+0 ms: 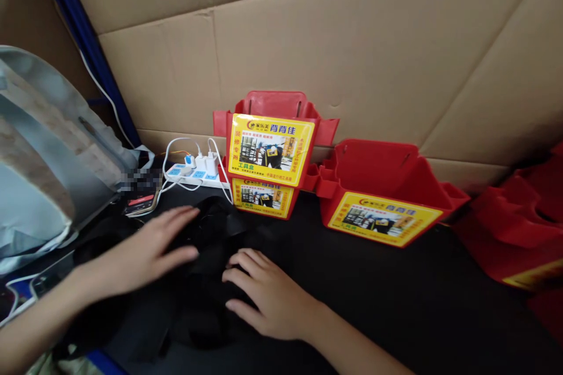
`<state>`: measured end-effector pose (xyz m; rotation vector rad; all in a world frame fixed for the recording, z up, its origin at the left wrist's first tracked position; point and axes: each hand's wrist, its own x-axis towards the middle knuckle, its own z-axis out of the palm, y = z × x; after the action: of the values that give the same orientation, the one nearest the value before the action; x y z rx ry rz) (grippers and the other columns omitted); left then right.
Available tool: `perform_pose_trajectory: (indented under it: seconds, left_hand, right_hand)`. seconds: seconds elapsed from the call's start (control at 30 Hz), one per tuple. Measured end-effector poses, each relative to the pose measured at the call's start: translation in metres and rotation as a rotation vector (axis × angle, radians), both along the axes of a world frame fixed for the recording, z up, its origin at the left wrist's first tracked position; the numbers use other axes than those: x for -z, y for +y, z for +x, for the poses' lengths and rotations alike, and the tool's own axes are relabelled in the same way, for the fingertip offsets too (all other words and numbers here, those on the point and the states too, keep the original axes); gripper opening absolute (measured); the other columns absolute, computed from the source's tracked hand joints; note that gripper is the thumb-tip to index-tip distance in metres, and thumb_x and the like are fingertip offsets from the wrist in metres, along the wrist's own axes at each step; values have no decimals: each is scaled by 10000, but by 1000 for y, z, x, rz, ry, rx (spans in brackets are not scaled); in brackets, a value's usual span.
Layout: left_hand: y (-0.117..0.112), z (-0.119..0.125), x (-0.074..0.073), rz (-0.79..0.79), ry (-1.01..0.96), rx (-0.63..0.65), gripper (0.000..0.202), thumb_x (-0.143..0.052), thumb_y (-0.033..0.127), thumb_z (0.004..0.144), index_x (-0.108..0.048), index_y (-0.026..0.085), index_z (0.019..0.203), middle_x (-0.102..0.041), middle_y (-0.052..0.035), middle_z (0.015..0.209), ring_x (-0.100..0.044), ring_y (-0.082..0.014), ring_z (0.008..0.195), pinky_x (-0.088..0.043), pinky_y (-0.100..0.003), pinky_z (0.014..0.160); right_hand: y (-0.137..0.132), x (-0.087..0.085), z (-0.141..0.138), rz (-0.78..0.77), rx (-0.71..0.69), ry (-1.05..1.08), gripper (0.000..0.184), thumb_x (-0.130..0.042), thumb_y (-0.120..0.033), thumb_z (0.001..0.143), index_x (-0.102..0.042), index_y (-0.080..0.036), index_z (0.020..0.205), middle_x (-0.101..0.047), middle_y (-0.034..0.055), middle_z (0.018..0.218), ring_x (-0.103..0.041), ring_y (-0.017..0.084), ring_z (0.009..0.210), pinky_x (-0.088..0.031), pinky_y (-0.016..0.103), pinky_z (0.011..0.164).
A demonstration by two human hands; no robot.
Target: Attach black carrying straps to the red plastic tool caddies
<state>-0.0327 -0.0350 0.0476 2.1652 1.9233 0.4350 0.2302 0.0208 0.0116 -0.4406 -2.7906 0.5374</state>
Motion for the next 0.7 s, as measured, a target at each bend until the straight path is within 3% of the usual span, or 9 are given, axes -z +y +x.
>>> perform_pose_trajectory:
  seconds: [0.1, 0.2, 0.27, 0.33, 0.47, 0.57, 0.7]
  left_hand:
    - [-9, 43, 22, -94, 47, 106, 891, -461, 732, 686, -194, 313, 1426, -168, -124, 1502, -137, -339, 1375, -211, -569, 1058]
    - [-1, 50, 35, -111, 92, 95, 961, -513, 748, 624, -249, 268, 1414, -144, -194, 1491, -149, -416, 1351, -231, -640, 994]
    - [7, 43, 34, -104, 140, 93, 814, -518, 680, 683, -369, 244, 1354, -250, -197, 1455, -257, -408, 1316, -290, -607, 981]
    - [14, 32, 28, -101, 179, 99, 562, -537, 523, 750, -491, 243, 1235, -396, -159, 1373, -414, -348, 1231, -383, -506, 957]
    - [25, 3, 19, -93, 214, 49, 288, -527, 212, 729, -574, 238, 1012, -577, -77, 1136, -598, -244, 998, -478, -333, 835]
    - [30, -23, 17, -60, 261, -60, 244, -440, 148, 748, -568, 182, 953, -602, -109, 1024, -609, -285, 961, -481, -373, 794]
    - [33, -48, 12, -25, 302, -121, 315, -421, 120, 741, -543, 135, 1031, -567, -146, 1103, -576, -316, 1040, -469, -394, 843]
  right_hand:
    - [0, 3, 1, 22, 25, -13, 297, -499, -297, 858, -579, -195, 1125, -546, 103, 1127, -434, 210, 1167, -363, 387, 999]
    - [0, 4, 2, 34, 21, -18, 305, -471, -305, 878, -580, -214, 1148, -557, 90, 1159, -423, 205, 1198, -367, 382, 1008]
    - [0, 4, 1, 56, 33, -7, 317, -459, -316, 886, -576, -221, 1166, -565, 77, 1182, -402, 210, 1227, -352, 401, 1027]
    - [0, 2, 0, 90, 62, 6, 343, -447, -316, 893, -554, -220, 1205, -563, 67, 1213, -367, 220, 1262, -314, 434, 1055]
    - [1, -5, 8, 153, 85, 5, 381, -426, -289, 903, -502, -223, 1270, -444, 56, 1371, -255, 218, 1340, -269, 450, 1085]
    - [3, -8, 23, 160, 118, -36, 408, -413, -279, 909, -458, -232, 1312, -389, 50, 1415, -228, 205, 1356, -292, 425, 1080]
    - [3, -4, 41, 126, 164, -112, 391, -385, -278, 920, -468, -267, 1301, -447, 18, 1376, -332, 172, 1311, -346, 372, 1057]
